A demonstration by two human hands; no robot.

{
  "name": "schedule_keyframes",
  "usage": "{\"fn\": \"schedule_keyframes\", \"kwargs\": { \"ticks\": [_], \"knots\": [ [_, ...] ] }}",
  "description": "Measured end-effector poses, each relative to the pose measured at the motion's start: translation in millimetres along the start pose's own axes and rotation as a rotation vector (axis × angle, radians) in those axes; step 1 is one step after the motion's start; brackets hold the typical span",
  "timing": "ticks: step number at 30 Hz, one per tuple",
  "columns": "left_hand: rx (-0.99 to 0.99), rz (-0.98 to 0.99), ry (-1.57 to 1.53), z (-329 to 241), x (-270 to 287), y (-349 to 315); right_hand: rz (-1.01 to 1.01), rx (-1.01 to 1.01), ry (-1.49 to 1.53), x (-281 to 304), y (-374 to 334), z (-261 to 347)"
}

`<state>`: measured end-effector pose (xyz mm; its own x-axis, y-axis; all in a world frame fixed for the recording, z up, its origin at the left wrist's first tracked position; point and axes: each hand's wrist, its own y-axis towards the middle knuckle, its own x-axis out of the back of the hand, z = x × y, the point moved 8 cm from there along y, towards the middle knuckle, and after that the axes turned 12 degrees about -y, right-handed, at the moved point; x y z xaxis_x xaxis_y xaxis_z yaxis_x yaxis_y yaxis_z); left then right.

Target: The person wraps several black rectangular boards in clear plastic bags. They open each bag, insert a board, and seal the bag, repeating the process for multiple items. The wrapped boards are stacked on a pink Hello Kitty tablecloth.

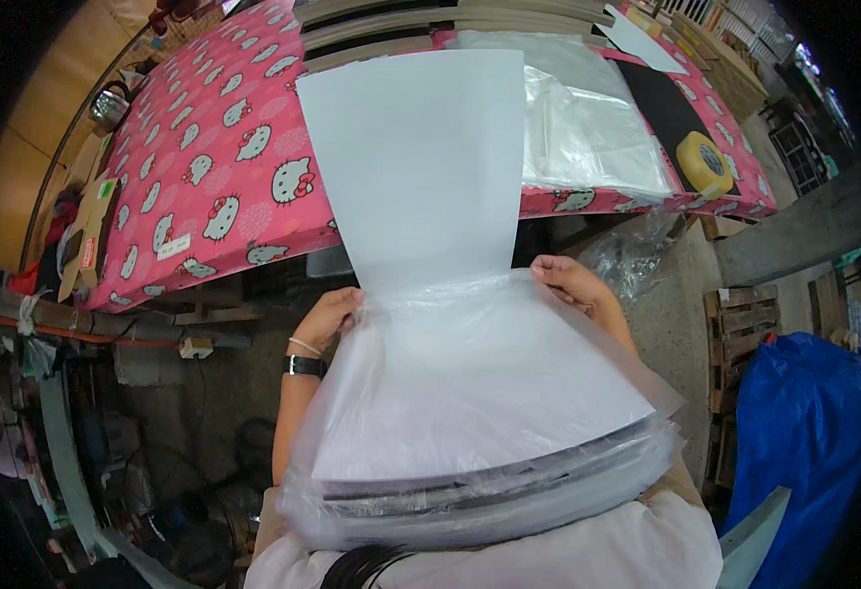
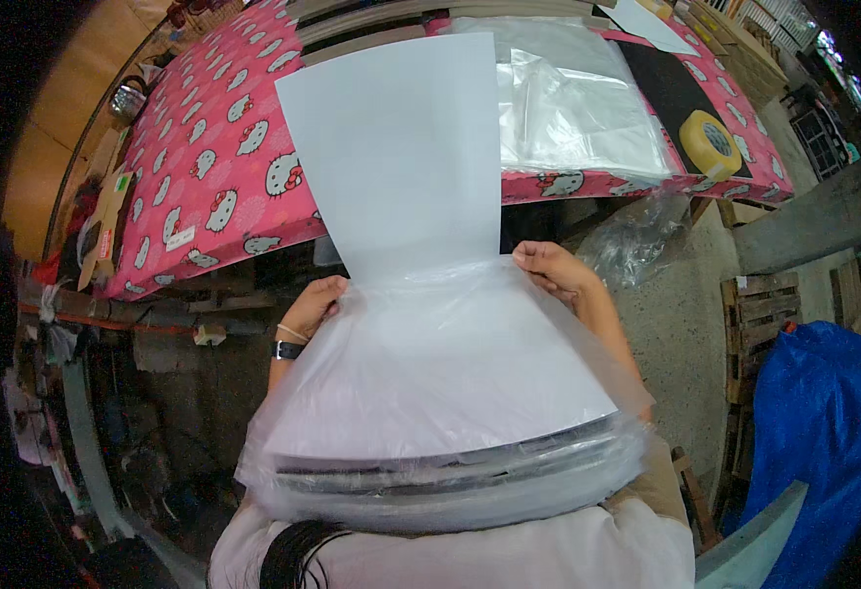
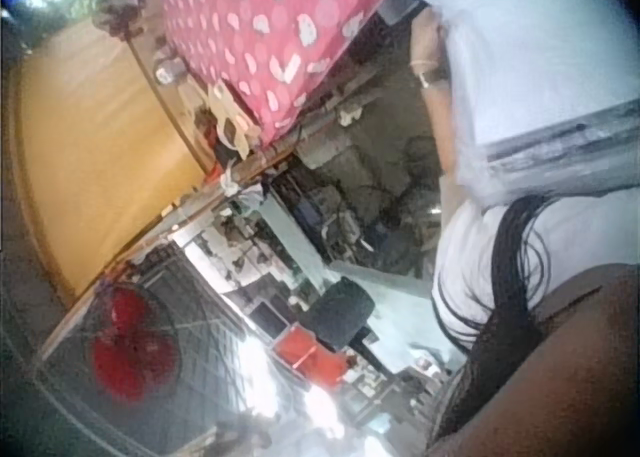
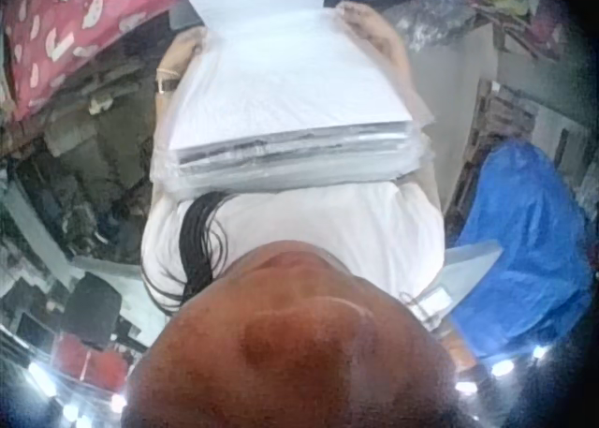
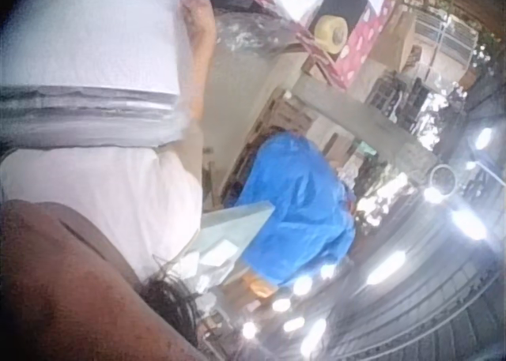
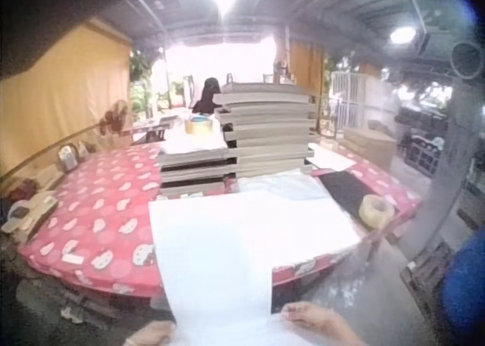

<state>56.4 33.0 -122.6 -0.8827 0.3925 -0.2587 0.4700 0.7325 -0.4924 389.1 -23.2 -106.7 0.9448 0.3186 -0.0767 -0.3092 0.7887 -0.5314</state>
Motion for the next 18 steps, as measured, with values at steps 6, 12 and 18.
{"fn": "schedule_keyframes", "kwargs": {
  "ticks": [6,12,18],
  "knots": [
    [-0.191,-0.405,-0.117,57.8,67.2,44.7,-0.670,0.277,-0.161,39.2,76.1,-67.2],
    [-0.399,-0.865,0.621,20.9,57.0,41.6,-1.092,0.312,-0.817,36.4,49.9,-24.4],
    [-0.969,-0.951,0.352,-50.7,63.2,-27.0,-1.518,0.945,-0.883,3.6,-72.6,160.3]
  ]
}}
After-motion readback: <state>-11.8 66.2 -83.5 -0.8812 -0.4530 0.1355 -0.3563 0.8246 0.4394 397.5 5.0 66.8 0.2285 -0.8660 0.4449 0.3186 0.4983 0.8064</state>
